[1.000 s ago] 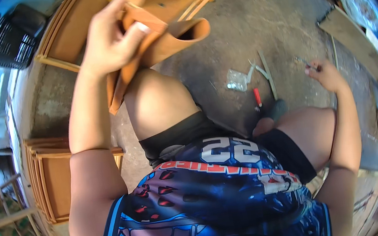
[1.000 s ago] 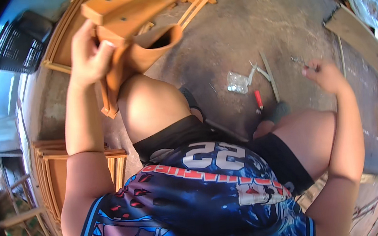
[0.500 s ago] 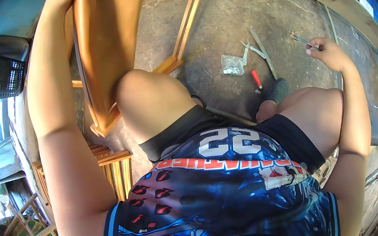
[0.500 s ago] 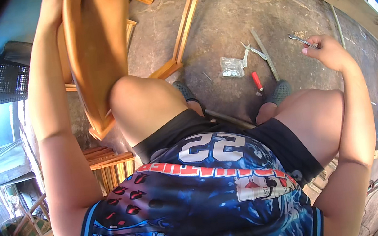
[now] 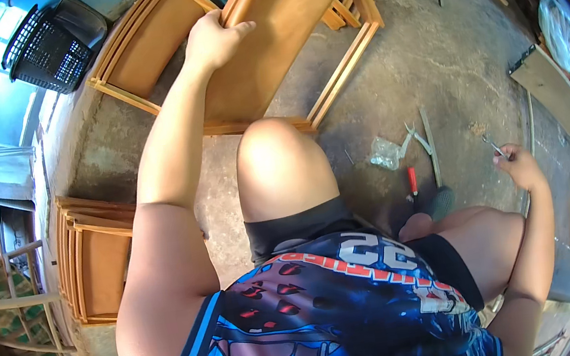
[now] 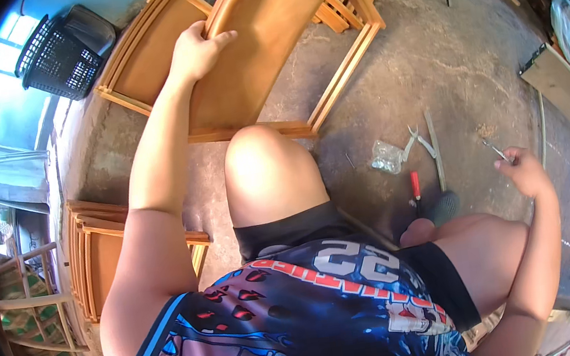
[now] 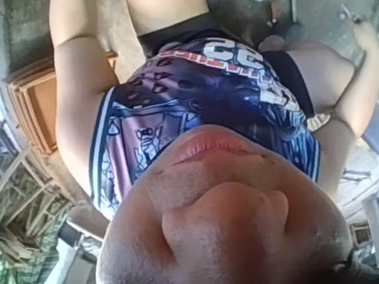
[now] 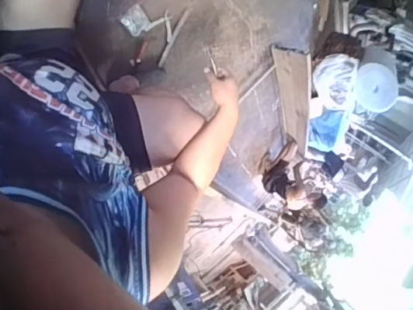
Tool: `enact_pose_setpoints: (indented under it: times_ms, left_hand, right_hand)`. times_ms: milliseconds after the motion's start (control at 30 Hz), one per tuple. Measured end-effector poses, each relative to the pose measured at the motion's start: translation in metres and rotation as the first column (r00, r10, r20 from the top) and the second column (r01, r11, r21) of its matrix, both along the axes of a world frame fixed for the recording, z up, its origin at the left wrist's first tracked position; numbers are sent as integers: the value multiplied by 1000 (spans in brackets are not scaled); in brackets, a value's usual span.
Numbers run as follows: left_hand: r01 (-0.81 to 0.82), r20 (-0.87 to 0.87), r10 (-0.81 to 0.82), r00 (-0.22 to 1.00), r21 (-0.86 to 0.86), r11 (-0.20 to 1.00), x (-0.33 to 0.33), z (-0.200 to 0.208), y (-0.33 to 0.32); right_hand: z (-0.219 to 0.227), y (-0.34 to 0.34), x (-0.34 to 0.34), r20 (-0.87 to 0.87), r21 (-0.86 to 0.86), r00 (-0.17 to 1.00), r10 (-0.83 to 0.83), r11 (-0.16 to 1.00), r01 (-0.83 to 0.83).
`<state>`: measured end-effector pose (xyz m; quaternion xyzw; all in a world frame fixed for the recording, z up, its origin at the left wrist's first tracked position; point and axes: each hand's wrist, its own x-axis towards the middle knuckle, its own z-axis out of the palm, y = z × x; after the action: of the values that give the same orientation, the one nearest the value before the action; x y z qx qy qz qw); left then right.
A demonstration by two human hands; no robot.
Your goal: Tighten bolts and assemble wooden chair frames using a wrench.
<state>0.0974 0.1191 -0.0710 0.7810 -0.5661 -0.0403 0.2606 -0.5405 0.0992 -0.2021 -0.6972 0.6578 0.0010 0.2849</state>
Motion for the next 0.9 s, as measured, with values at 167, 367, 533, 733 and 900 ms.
enact_pose_setpoints:
  times_ms: [167,367,533,733,900]
  left_hand:
    - [-97,57,97,994,6,995,72,24,-16]
    - [-63,-17,65,998,79,995,168,52,-57]
    - [-25,-43,35,998,211,977,210,48,-77]
    - [-154,95,140,986,164,974,290,12,-90]
    - [-458,668,283,688,96,884,262,-3,-68]
  right_hand:
    - [22,7,29,61,-47,997,54,998,-51]
    - [23,0,31,113,-17,993,31,999,-29]
    - [11,-8,29,80,15,996,35,999,-37]
    - [8,-17,37,87,67,996,-32,997,26]
    - [12,-24,48,91,94,995,-47,995,39]
